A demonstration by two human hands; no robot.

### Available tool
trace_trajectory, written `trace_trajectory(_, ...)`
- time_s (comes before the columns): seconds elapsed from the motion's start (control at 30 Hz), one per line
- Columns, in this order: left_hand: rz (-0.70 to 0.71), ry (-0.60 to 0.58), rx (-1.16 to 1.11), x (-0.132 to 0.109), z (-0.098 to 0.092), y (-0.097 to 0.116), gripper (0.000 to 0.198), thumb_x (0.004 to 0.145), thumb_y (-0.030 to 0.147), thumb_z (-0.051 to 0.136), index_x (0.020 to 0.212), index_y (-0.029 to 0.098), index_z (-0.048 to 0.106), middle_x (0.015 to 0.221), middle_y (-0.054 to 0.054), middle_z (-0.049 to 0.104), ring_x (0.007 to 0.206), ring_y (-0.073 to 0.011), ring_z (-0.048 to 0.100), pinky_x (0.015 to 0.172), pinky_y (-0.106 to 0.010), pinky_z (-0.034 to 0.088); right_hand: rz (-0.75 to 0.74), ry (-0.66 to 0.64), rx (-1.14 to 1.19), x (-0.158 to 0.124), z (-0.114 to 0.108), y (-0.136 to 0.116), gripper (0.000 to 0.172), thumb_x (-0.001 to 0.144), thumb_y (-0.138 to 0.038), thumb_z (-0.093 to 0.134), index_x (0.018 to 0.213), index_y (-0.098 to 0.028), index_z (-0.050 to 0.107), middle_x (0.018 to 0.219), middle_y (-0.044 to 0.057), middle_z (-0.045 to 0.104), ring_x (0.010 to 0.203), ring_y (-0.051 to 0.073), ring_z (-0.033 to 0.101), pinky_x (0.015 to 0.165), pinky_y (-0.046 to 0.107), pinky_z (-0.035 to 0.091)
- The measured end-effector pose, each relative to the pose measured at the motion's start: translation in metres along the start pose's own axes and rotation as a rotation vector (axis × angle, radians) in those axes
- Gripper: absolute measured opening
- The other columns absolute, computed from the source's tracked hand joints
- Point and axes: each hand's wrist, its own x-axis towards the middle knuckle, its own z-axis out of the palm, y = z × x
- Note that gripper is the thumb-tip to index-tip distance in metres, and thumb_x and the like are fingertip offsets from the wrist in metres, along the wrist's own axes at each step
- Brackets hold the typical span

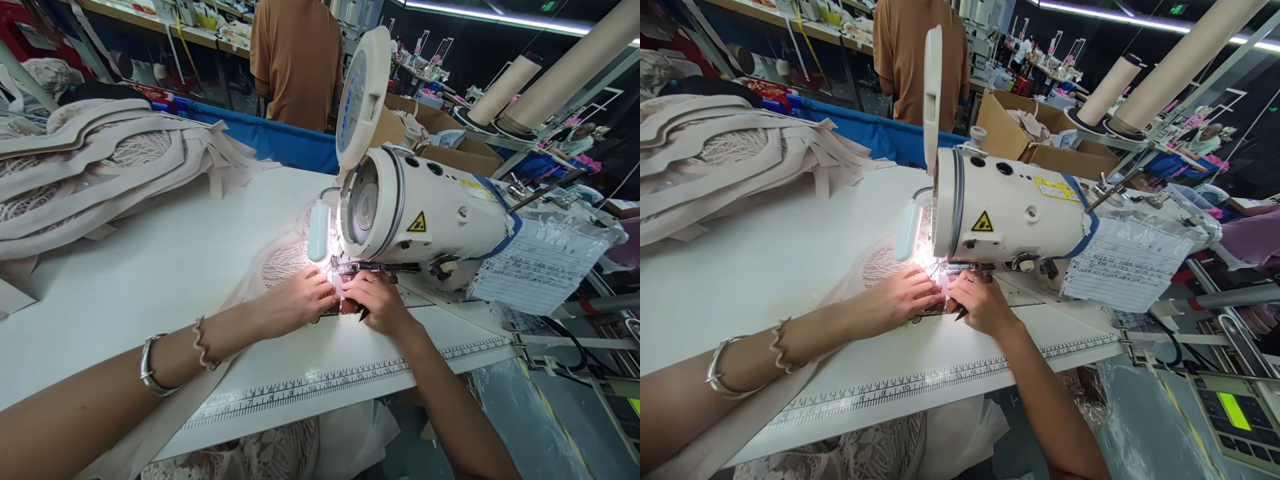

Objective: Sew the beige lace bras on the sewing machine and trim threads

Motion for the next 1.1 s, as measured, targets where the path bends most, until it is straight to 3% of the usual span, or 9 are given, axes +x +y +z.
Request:
trace_trajectory(0.17,-0.031,-0.001,-0.012,0.000,0.001,-0.001,0.026,0.089,0.003,0.048,0.101,0.013,0.068,0.096,-0.010,0.069,0.087,-0.0232,0.059,0.081,-0.039,0.044,0.003,-0.019,0.020,-0.001,-0.002,-0.001,0.019,0.094,-0.010,0.060,0.081,-0.020,0.070,0.084,0.003,0.077,0.083,0.019,0.064,0.076,0.033,0.048)
trace_trajectory(0.43,-0.070,-0.048,0.010,-0.002,-0.002,-0.007,0.043,0.093,-0.005,0.036,0.125,0.012,0.059,0.095,-0.008,0.069,0.084,-0.0201,0.060,0.083,-0.038,0.040,0.039,-0.033,0.006,-0.003,-0.001,-0.001,0.022,0.091,-0.004,0.057,0.087,-0.020,0.072,0.093,0.003,0.079,0.087,0.019,0.065,0.075,0.032,0.050)
trace_trajectory(0.6,-0.106,0.011,-0.003,-0.004,0.004,-0.016,0.038,0.094,-0.003,0.040,0.119,0.015,0.061,0.097,-0.008,0.070,0.083,-0.0207,0.061,0.084,-0.038,0.038,0.016,-0.023,-0.034,-0.002,0.000,0.001,0.034,0.086,0.005,0.048,0.096,-0.019,0.071,0.100,0.003,0.080,0.088,0.020,0.066,0.080,0.034,0.050)
trace_trajectory(0.83,-0.175,-0.059,-0.003,-0.001,-0.003,-0.022,0.043,0.094,-0.003,0.035,0.119,0.017,0.063,0.112,-0.010,0.071,0.096,-0.0222,0.065,0.094,-0.041,0.036,0.075,-0.104,-0.063,-0.007,0.003,0.004,0.049,0.079,0.009,0.042,0.109,-0.018,0.070,0.109,0.005,0.078,0.097,0.023,0.067,0.081,0.036,0.052)
trace_trajectory(1.1,-0.251,-0.091,0.045,0.002,-0.010,-0.025,0.035,0.097,0.003,0.036,0.106,0.019,0.066,0.101,-0.004,0.072,0.080,-0.0197,0.060,0.093,-0.040,0.037,0.066,-0.095,-0.051,-0.006,0.002,0.003,0.044,0.082,0.008,0.042,0.099,-0.020,0.070,0.109,0.005,0.078,0.099,0.023,0.068,0.080,0.035,0.054)
